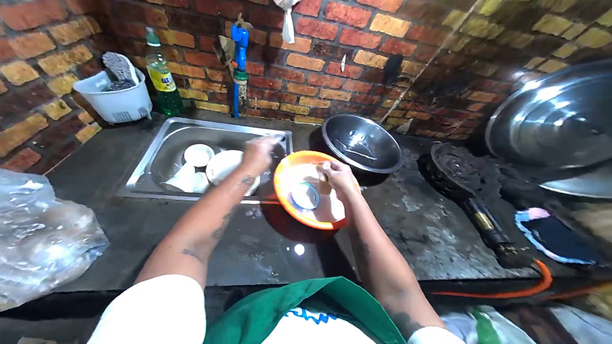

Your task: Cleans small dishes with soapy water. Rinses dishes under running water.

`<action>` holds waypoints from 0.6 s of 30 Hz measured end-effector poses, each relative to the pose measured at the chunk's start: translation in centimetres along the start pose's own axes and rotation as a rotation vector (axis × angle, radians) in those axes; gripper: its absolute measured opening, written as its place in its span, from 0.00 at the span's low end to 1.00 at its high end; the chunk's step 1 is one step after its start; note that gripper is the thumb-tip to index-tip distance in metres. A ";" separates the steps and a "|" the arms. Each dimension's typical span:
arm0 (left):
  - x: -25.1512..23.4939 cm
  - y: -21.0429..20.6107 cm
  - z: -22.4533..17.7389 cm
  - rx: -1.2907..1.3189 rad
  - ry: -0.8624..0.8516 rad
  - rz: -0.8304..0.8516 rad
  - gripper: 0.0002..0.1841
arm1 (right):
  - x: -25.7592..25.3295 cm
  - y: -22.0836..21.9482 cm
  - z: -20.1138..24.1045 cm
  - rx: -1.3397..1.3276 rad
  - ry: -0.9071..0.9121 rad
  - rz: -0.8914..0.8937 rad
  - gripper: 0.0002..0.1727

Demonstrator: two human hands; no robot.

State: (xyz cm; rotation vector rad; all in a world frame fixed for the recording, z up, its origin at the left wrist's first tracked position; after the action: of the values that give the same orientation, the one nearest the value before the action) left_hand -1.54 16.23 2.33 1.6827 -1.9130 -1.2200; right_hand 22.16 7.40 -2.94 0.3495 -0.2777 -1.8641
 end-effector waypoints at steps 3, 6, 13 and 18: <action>0.5 2.5 11.1 -0.379 0.257 0.024 0.12 | 0.6 -0.8 -1.3 0.609 0.038 0.214 0.17; 1.9 4.1 16.3 -0.549 0.512 0.084 0.11 | 1.8 -3.3 -3.2 0.810 0.004 0.473 0.28; 2.0 -3.0 -3.4 -0.138 0.055 0.324 0.17 | 1.1 -3.8 -3.8 0.885 0.083 0.583 0.34; 6.5 -10.7 -6.9 -0.388 0.173 0.753 0.11 | 2.1 -0.7 1.3 0.326 0.277 0.271 0.19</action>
State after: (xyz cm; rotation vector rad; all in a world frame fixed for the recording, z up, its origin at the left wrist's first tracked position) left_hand 8.69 8.21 -3.60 0.7266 -1.7887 -0.9975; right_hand 20.46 5.66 -2.19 0.7489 -0.4178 -1.4826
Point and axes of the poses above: each hand's wrist, its own x-axis away from the middle knuckle, its own y-axis out of the back of the hand, z = x × y, the point moved 10 cm from there along -x, towards the middle knuckle, and after that the axes turned 11 degrees about y, right-handed, at the moved point
